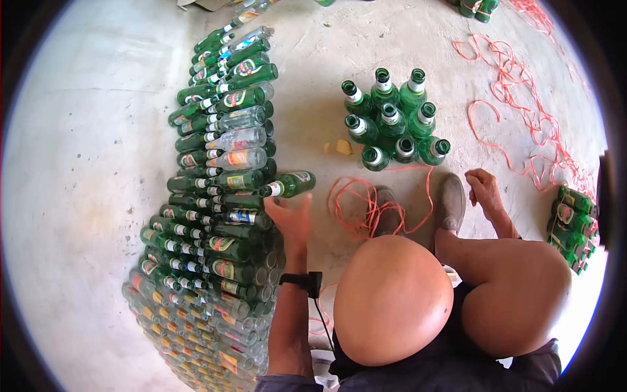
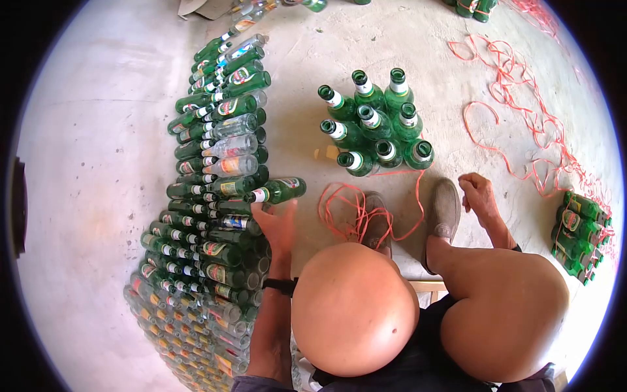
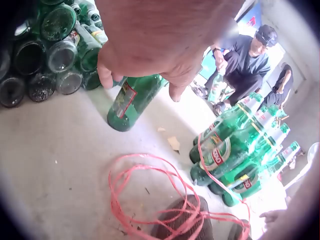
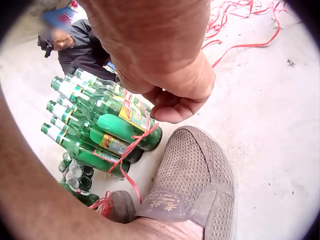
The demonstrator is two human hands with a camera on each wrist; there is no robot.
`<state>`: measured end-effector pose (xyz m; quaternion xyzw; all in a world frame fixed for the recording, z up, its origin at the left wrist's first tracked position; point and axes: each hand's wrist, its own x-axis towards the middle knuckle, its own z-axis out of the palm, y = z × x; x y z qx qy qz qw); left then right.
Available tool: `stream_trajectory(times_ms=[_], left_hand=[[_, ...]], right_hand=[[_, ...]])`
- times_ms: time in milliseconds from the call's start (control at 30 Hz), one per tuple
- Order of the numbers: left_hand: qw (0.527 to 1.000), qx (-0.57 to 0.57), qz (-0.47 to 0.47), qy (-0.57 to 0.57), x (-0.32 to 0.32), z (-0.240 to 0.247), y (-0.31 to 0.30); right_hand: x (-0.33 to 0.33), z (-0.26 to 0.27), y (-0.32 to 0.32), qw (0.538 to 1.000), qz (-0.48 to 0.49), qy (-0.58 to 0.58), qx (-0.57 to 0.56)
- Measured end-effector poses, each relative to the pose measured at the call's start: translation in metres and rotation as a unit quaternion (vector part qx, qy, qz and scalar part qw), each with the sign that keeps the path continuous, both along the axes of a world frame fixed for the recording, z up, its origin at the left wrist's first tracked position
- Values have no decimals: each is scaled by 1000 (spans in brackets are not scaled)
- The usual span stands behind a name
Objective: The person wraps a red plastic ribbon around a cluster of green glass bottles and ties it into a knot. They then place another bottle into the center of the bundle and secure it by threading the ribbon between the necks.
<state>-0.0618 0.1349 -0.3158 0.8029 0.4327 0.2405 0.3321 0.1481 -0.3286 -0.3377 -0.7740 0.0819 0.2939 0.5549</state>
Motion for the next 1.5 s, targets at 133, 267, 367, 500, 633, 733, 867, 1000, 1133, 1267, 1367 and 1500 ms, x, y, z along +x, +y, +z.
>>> stream_trajectory(times_ms=[133,267,367,500,633,733,867,1000,1133,1267,1367,1500], left_hand=[[995,-89,-31,-40,21,-2,15],[989,-115,0,-89,27,-30,24],[992,-97,-32,-71,21,-35,33],[985,-100,-91,-106,19,8,19],[966,-157,-128,-160,27,76,-1],[963,-37,-247,-100,38,129,-11],[939,-28,-343,-20,71,207,-44],[903,68,-425,10,102,237,-70],[875,65,-479,4,124,257,-95],[850,95,-516,-39,139,254,-109],[831,117,-544,12,147,258,-114],[841,44,-538,-21,158,257,-115]], right_hand=[[-21,14,-22,999,-23,19,17],[-37,28,-40,1000,-18,21,3],[-39,39,-47,1000,-6,8,-9],[-23,74,-44,999,15,-37,-3],[4,147,-10,993,52,-109,19],[24,207,21,978,125,-164,32],[43,261,65,896,263,-342,106],[42,319,109,850,351,-376,118],[43,326,133,807,400,-409,149],[42,324,147,810,390,-414,143],[45,314,157,808,338,-455,161],[53,314,162,807,302,-491,129]])
